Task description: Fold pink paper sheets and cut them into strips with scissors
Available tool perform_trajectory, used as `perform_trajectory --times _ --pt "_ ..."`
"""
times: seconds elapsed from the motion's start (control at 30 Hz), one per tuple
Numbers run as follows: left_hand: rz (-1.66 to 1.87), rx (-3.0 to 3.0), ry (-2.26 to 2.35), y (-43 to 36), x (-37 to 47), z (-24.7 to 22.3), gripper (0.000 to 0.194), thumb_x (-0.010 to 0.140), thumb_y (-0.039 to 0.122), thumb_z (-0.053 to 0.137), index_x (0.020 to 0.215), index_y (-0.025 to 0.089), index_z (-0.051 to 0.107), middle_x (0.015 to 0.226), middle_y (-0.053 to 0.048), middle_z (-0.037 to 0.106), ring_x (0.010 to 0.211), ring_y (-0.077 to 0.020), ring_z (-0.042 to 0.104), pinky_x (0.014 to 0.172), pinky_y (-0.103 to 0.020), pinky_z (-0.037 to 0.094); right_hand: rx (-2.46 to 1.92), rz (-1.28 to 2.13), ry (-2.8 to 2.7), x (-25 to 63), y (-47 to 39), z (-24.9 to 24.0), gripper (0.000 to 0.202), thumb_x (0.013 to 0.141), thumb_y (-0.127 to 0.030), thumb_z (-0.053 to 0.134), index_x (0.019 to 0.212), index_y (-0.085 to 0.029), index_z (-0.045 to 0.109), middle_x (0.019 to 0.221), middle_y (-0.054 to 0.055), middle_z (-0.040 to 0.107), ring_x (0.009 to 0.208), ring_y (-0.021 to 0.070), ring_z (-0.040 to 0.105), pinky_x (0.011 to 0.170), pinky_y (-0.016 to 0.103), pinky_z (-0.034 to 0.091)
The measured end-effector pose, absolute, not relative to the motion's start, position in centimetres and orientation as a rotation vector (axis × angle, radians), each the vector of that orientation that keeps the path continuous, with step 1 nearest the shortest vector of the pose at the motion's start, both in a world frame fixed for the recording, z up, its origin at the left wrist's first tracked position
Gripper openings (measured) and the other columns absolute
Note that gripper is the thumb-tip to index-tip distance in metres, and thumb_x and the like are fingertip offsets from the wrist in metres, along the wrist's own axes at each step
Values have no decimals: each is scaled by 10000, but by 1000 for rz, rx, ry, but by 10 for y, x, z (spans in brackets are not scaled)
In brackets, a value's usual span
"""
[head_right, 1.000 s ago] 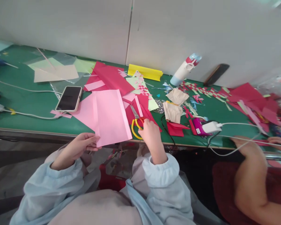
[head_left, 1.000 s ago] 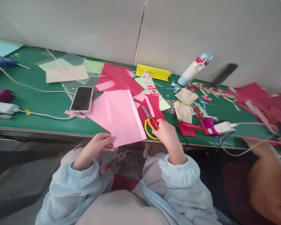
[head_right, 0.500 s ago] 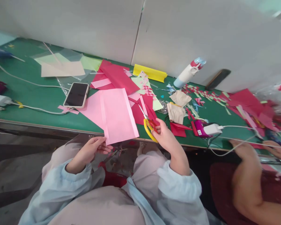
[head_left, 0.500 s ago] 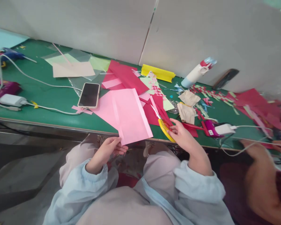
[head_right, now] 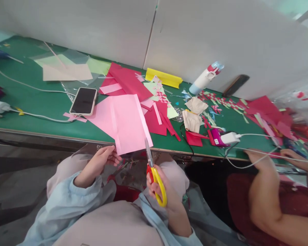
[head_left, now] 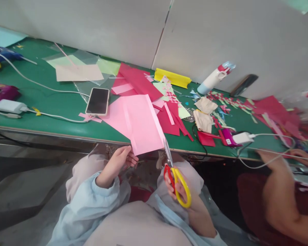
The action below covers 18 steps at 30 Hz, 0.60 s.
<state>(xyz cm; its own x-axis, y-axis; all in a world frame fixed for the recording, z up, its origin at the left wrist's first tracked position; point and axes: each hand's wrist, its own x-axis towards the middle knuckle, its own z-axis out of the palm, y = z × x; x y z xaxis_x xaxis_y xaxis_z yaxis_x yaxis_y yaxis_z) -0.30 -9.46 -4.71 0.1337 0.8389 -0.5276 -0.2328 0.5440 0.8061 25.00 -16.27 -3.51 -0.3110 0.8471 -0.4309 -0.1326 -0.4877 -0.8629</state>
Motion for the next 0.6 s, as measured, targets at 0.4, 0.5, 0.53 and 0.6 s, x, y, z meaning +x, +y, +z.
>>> perform_trajectory --times 0.4,0.5,0.53,0.6 --pt "851 720 1198 -92 -16 -49 383 802 508 547 778 129 595 622 -46 658 509 -124 593 513 -250 487 -1062 2101 -923 231 -187 -64 577 721 -573 726 1150 -278 479 885 -7 458 587 67 375 513 225 262" --pt "838 743 1227 -92 -15 -49 386 803 508 539 769 127 597 623 -50 657 509 -125 591 511 -249 481 -1028 2100 -931 226 -192 -67 588 736 -603 698 1162 -263 478 953 22 494 626 75 408 539 236 266" --pt "839 752 1236 -93 -15 -48 383 803 504 537 767 128 597 625 -50 656 512 -127 592 513 -252 483 -1008 2097 -921 223 -194 -67 573 738 -611 690 1138 -254 489 969 29 503 631 74 412 547 239 271" --pt "846 771 1250 -93 -15 -48 377 807 497 530 765 129 596 631 -49 656 525 -131 600 521 -255 488 -999 2100 -885 218 -197 -67 506 755 -607 676 1056 -237 508 971 32 512 627 68 413 563 242 281"
